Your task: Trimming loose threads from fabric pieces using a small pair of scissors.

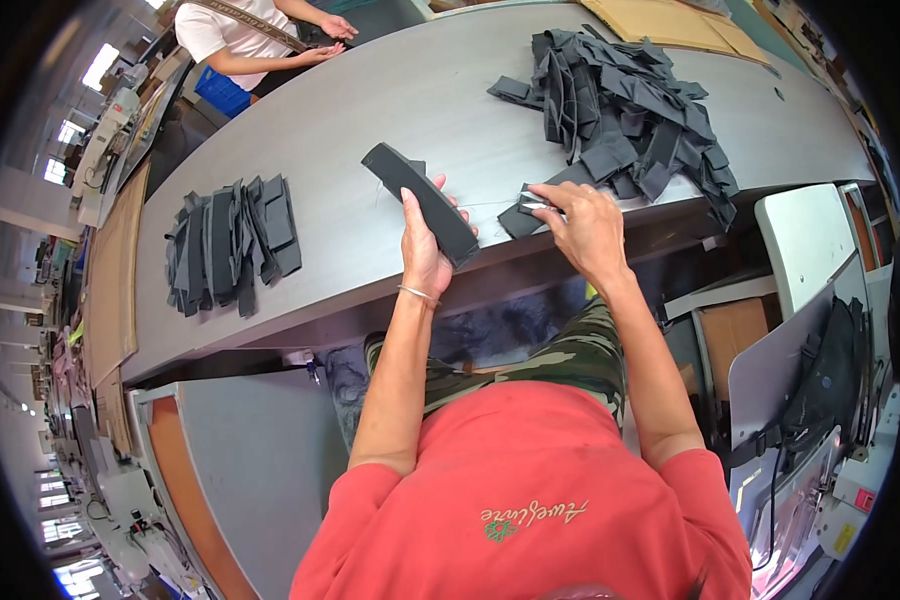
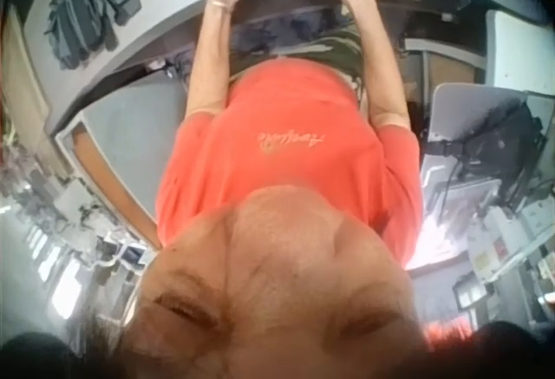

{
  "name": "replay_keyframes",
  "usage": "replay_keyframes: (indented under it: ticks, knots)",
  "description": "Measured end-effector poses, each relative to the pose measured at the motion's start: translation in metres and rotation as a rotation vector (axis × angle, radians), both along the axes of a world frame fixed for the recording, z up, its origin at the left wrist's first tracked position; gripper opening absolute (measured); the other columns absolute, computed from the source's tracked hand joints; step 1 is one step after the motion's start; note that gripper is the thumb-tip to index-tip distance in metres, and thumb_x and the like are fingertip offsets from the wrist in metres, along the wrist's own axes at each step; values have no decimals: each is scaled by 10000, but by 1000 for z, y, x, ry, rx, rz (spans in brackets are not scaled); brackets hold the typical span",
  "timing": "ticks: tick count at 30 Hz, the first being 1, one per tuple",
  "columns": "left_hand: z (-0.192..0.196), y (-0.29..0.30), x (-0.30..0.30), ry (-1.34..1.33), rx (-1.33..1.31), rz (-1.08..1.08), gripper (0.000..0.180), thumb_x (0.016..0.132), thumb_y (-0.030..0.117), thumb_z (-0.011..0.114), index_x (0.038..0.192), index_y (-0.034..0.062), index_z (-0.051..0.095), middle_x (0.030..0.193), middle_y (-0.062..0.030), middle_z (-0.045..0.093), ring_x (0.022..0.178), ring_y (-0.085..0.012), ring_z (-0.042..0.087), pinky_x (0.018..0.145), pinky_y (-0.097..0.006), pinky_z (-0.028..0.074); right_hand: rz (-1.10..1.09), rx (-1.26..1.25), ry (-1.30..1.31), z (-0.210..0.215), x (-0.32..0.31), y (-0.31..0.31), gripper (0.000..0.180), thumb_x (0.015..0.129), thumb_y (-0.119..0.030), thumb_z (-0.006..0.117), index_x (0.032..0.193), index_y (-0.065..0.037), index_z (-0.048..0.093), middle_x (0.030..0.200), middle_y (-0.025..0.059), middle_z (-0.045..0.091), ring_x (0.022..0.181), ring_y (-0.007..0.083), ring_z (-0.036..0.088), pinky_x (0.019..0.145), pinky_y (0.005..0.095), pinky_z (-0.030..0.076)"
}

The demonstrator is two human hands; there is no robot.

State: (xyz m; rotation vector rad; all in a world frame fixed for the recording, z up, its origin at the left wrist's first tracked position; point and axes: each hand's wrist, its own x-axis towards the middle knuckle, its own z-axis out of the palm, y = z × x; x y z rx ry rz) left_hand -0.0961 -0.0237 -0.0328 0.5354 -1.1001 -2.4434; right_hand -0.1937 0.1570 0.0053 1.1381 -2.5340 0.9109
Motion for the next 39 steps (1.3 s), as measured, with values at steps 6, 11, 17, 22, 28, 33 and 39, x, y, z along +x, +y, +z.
replay_keyframes:
  ticks: [6, 11, 17, 22, 28, 33, 39]
  knots:
    - [8, 3, 7, 16, 3, 9, 730, 920, 650, 295, 1355, 71, 390, 861, -36, 499, 743, -161, 542, 623, -347, 518, 33, 108, 143, -22, -4, -26, 199, 761, -190, 682, 952, -141, 703, 808, 40, 656, 796, 235, 616, 696, 395, 437]
    - [8, -1, 17, 64, 77, -37, 703, 929, 639, 279, 1358, 94, 394, 855, -60, 509, 721, -185, 544, 627, -359, 510, -94, 33, -14, -25, -10, -37, 137, 783, -171, 659, 904, -132, 711, 842, 65, 686, 773, 265, 654, 670, 395, 472]
    - [3, -9, 38, 109, 189, -33, 638, 958, 582, 279, 1357, 95, 379, 881, -81, 518, 727, -203, 558, 649, -368, 506, 77, -295, -468, -7, 18, -31, 238, 807, -165, 652, 1034, -106, 694, 912, 112, 687, 774, 215, 649, 721, 282, 491]
    - [5, -7, 45, 190, 327, -116, 604, 968, 549, 297, 1355, 89, 369, 892, -92, 532, 725, -207, 567, 652, -365, 506, 402, -328, -575, 7, 50, -37, 274, 809, -38, 630, 1079, -57, 673, 969, 97, 679, 836, 148, 619, 776, 248, 468]
    - [5, -2, 50, 258, 398, -207, 600, 971, 541, 304, 1356, 86, 372, 887, -91, 555, 738, -209, 563, 646, -363, 501, 403, -282, -402, 4, 55, -43, 250, 798, -49, 646, 1045, -61, 681, 951, 81, 692, 857, 164, 645, 751, 264, 480]
    - [6, -2, 56, 265, 360, -255, 570, 974, 532, 312, 1353, 113, 387, 890, -87, 556, 739, -214, 563, 656, -371, 507, 307, -333, -451, 6, 56, -40, 219, 793, -47, 649, 1010, -39, 676, 964, 77, 696, 847, 161, 655, 756, 260, 488]
    - [8, -5, 61, 204, 317, -206, 555, 975, 521, 326, 1339, 112, 420, 908, -87, 556, 755, -208, 570, 670, -363, 520, 377, -303, -385, 8, 60, -34, 221, 788, -108, 666, 1008, -105, 693, 897, 61, 682, 777, 197, 635, 704, 296, 485]
